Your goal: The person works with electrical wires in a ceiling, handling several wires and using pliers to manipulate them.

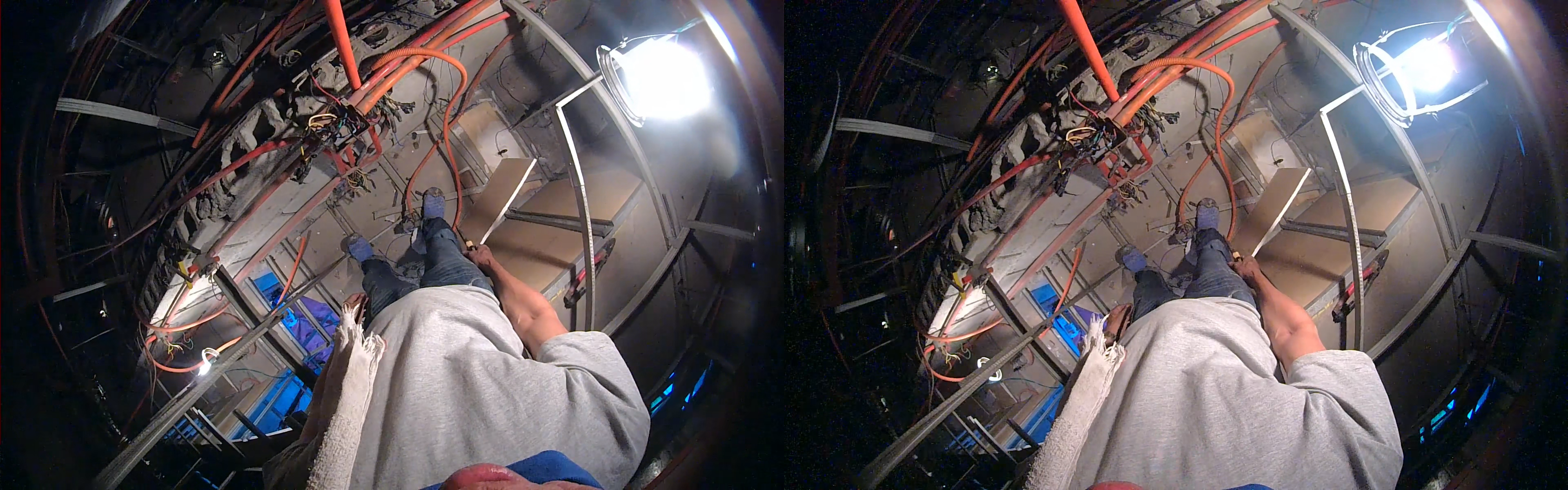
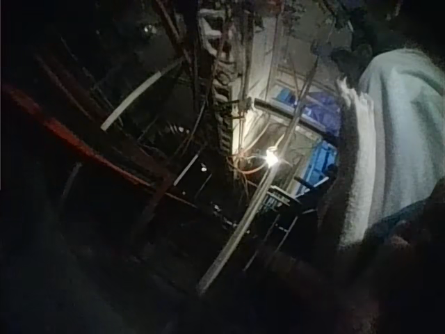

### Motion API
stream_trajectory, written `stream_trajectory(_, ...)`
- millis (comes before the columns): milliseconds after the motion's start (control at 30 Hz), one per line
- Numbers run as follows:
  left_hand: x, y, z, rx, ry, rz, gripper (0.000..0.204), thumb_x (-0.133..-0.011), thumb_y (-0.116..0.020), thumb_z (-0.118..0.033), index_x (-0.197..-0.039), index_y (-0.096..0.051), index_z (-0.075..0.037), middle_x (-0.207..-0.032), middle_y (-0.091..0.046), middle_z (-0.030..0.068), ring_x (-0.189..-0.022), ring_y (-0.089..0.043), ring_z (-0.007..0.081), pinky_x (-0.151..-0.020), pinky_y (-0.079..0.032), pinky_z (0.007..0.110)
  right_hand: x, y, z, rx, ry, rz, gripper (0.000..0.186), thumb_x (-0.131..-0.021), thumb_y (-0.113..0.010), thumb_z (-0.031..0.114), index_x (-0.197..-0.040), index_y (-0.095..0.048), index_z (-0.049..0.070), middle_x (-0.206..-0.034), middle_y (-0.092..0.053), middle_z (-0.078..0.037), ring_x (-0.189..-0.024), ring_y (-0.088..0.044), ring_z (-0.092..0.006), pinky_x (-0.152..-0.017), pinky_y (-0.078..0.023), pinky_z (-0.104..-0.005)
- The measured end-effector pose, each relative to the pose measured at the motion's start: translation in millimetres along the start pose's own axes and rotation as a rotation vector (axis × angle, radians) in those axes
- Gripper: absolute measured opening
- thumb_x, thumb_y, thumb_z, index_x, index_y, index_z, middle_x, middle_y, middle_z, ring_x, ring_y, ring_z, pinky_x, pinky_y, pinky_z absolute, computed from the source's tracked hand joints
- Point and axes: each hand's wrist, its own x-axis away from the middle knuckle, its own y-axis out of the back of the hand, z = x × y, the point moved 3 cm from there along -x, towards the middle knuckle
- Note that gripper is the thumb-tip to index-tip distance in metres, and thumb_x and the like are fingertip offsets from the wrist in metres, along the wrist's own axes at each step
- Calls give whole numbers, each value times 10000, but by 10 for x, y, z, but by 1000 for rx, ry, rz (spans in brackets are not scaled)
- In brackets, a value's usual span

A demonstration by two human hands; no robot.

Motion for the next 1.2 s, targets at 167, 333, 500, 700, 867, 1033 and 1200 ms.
stream_trajectory(167, 8, -116, -109, -24, -11, 30, 292, -987, -642, -290, -1138, -698, -46, -942, -721, 35, -781, -656, 126, -646, -504, 281, -226, -43, -317, -95, 52, -34, 576, -814, -726, 462, -986, -705, -88, -1014, -711, -270, -944, -694, -356, -811, -517, -460)
stream_trajectory(333, 12, -54, -137, -39, -15, 15, 293, -986, -643, -289, -1136, -698, -43, -939, -720, 36, -784, -654, 126, -654, -505, 281, -170, -74, -157, -84, 66, -82, 399, -798, -736, 291, -1021, -716, -40, -884, -713, -148, -787, -651, -219, -719, -518, -395)
stream_trajectory(500, -32, -122, -270, -61, -39, 21, 294, -985, -645, -287, -1134, -698, -40, -937, -718, 38, -787, -652, 127, -662, -505, 281, -204, 0, -233, -107, 213, -105, 528, -812, -715, 488, -890, -716, -35, -849, -722, -195, -777, -687, -332, -671, -516, -452)
stream_trajectory(700, 73, -294, -496, -114, -44, 55, 295, -984, -646, -286, -1132, -699, -36, -935, -717, 39, -791, -650, 127, -671, -506, 281, -501, -131, -431, 348, 218, -131, 475, -852, -654, 499, -951, -732, 41, -904, -729, -193, -825, -710, -323, -698, -534, -468)
stream_trajectory(867, 133, -348, -733, -171, 11, 42, 296, -983, -648, -284, -1130, -699, -33, -933, -716, 41, -794, -648, 127, -679, -507, 281, -583, -242, -470, 292, 156, -74, 555, -848, -578, 542, -1141, -699, 87, -1099, -692, -234, -1009, -674, -383, -853, -531, -481)
stream_trajectory(1033, 26, -353, -847, -202, 22, 30, 297, -982, -649, -283, -1128, -699, -29, -930, -715, 42, -797, -646, 128, -687, -507, 281, -104, -31, 11, 190, 61, -77, 565, -816, -609, 556, -1018, -743, 46, -1071, -694, -253, -1009, -669, -408, -869, -529, -476)
stream_trajectory(1200, -149, -599, -1065, -256, 21, 72, 298, -981, -651, -281, -1126, -699, -26, -928, -714, 43, -800, -644, 128, -695, -508, 281, -43, 70, 32, 241, 141, -68, 573, -835, -594, 552, -1070, -730, 47, -1127, -684, -241, -1081, -647, -393, -918, -511, -476)
